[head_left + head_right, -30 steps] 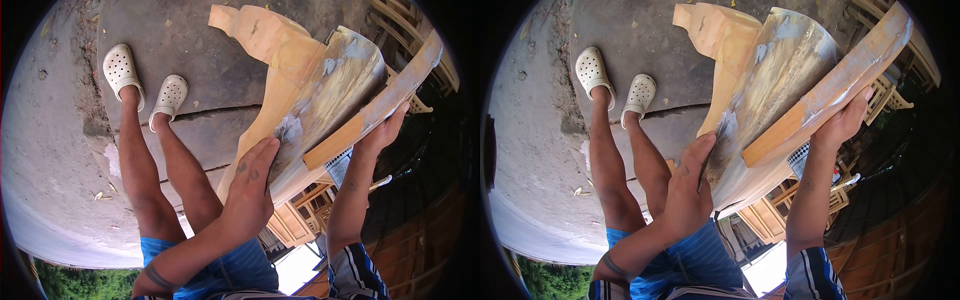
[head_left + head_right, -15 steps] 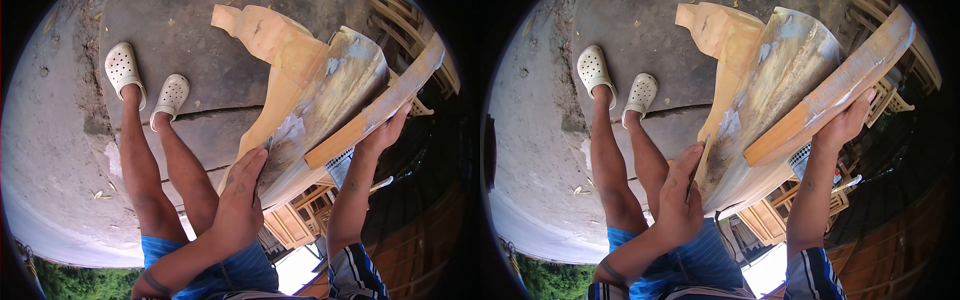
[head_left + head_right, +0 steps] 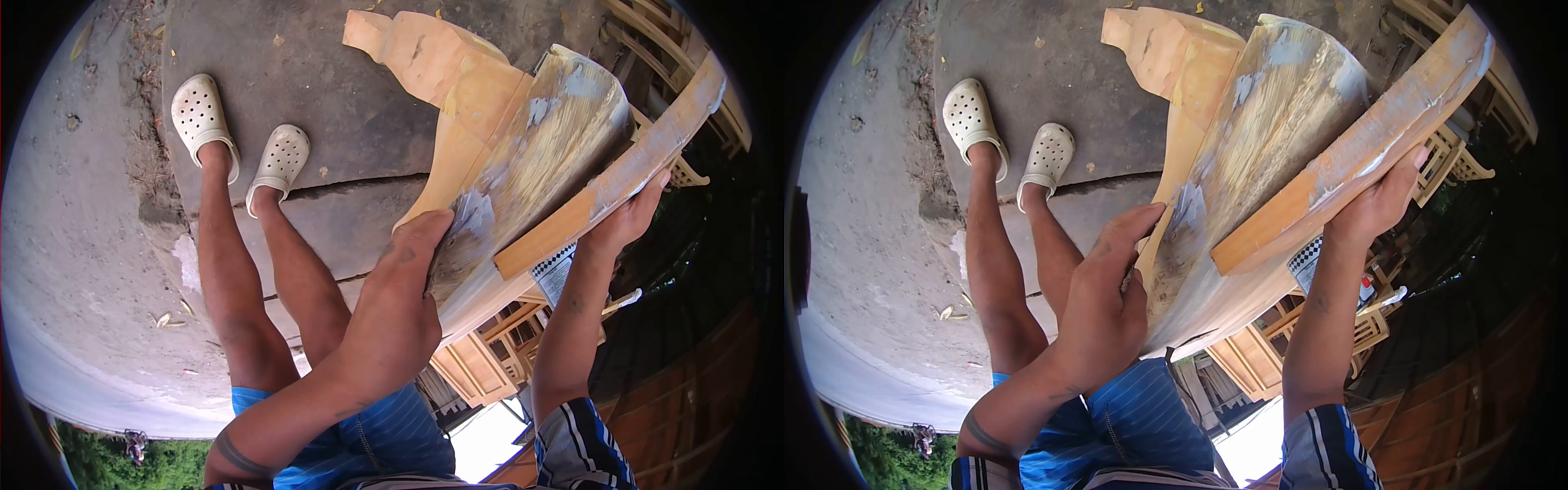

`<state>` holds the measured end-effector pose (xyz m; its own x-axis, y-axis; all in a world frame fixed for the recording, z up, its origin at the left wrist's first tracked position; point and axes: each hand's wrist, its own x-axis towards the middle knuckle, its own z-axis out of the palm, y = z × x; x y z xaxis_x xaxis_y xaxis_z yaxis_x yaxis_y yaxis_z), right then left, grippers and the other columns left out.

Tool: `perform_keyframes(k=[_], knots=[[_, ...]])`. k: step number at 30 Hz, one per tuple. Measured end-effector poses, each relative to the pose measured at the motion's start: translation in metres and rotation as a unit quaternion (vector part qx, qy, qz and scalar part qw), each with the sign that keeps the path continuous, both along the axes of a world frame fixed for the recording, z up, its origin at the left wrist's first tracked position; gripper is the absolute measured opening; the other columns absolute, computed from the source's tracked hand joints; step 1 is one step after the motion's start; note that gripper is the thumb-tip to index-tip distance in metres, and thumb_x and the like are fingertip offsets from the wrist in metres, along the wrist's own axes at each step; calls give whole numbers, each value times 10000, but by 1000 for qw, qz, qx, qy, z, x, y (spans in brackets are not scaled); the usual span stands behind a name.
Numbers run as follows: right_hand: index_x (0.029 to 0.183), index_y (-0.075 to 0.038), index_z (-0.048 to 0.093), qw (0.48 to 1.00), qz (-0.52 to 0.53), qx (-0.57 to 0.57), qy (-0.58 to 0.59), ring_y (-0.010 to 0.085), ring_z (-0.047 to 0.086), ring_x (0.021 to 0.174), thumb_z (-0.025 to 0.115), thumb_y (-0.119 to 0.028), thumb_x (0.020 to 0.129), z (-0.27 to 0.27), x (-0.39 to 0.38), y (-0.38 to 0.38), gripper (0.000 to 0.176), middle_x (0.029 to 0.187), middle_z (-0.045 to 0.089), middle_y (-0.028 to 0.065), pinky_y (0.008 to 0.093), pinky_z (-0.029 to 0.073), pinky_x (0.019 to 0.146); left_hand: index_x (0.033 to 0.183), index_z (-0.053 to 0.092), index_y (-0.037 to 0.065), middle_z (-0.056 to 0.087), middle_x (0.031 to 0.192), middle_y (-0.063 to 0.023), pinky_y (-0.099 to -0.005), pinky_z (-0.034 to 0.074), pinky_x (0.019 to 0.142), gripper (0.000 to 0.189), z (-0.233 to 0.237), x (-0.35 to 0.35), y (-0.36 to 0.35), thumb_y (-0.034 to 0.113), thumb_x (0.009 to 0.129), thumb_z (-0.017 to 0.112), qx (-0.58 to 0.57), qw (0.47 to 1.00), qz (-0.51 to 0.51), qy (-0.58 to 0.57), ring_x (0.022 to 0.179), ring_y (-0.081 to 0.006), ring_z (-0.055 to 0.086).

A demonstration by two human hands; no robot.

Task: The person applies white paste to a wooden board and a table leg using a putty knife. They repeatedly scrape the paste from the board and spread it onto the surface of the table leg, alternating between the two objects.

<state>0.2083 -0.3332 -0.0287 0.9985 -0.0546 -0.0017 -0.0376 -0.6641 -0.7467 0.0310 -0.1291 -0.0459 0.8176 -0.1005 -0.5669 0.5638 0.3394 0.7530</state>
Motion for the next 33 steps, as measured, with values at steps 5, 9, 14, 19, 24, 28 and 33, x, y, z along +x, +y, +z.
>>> perform_keyframes(k=[5,9,14,19,24,28,33], knots=[[1138,-9,524,1000,-16,-12,-2,115,600,790,242,-362,1059,0,-1,1,459,920,609,68,257,519,718,1351,400,-16,469,1310,-256,-390,358,1065,696,4,1,0,-216,685,392,-9,1000,-2,-1,1255,-399,466],[1125,-11,527,1000,-12,-6,-1,114,600,763,235,-371,1059,0,-2,3,469,895,611,69,251,520,691,1355,388,-22,464,1303,-265,-393,358,1062,704,7,2,-1,-217,678,391,10,1000,-3,-8,1247,-410,468],[1110,-16,528,999,-23,21,11,114,599,716,233,-370,1058,1,-2,8,464,868,610,67,248,522,646,1358,374,-34,451,1299,-274,-397,358,1062,712,13,3,-5,-216,670,388,23,1000,-4,-10,1241,-425,461],[1099,-26,529,1000,-12,16,14,117,600,671,240,-378,1056,1,-2,4,457,832,611,63,245,517,600,1365,363,-35,446,1307,-267,-403,357,1063,743,18,3,-8,-220,646,391,42,999,-14,-15,1247,-425,456],[1083,-32,531,1000,-10,5,4,115,596,656,238,-376,1056,0,-2,3,453,820,608,60,243,514,587,1366,372,-38,431,1339,-256,-417,353,1072,743,25,-2,-7,-214,647,422,45,999,-25,-17,1263,-418,437],[1104,-29,527,1000,-20,4,-1,112,589,648,236,-369,1058,0,-1,4,450,814,603,56,240,509,583,1377,367,-35,408,1380,-250,-414,339,1090,743,16,-7,2,-206,662,476,31,999,-15,-3,1290,-412,402],[1153,-24,522,1000,-9,-5,3,103,583,647,238,-369,1058,1,-1,5,456,814,601,50,234,506,583,1366,382,-37,425,1376,-242,-408,332,1097,736,-8,-6,4,-219,655,451,12,999,-5,-42,1307,-395,402]])
